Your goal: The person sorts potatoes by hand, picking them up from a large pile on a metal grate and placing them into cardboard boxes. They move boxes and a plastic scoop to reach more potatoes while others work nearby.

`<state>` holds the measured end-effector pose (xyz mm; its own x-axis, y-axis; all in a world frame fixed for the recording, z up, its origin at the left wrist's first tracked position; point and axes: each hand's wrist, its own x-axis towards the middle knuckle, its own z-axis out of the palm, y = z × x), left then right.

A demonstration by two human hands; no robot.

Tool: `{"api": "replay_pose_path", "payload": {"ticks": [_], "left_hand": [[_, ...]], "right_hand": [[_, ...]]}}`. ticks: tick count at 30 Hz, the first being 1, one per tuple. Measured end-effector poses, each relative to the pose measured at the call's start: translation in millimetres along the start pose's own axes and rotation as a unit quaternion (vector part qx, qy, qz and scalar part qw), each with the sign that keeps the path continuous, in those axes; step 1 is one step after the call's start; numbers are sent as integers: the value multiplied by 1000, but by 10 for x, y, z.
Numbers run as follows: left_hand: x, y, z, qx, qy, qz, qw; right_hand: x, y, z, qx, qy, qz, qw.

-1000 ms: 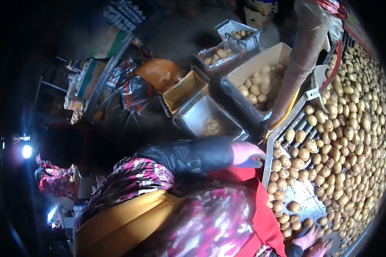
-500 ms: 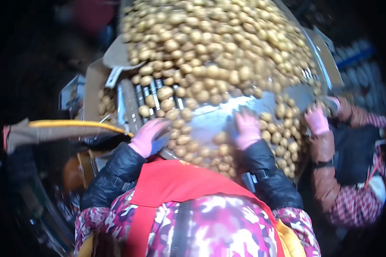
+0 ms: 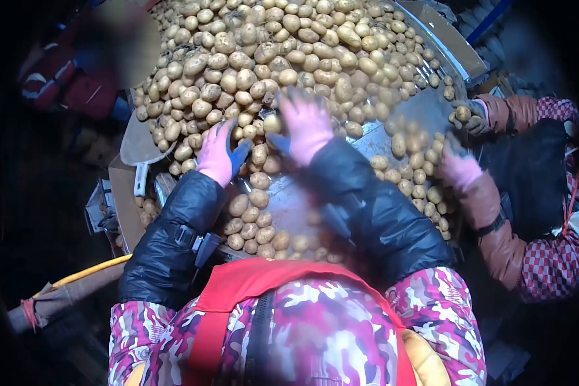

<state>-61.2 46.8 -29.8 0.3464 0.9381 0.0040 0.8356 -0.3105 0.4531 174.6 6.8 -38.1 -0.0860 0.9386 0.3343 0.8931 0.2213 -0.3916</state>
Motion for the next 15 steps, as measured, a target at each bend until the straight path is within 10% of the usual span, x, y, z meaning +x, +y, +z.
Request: {"api": "replay_pose_path", "payload": {"ticks": [5, 15], "left_hand": [[-26, 398, 55, 27, -69, -43, 996], [-711, 397, 340, -96, -203, 213, 951]], "right_hand": [[204, 145, -239, -35, -169, 71, 982], [-137, 277, -263, 3, -132, 60, 989]]}}
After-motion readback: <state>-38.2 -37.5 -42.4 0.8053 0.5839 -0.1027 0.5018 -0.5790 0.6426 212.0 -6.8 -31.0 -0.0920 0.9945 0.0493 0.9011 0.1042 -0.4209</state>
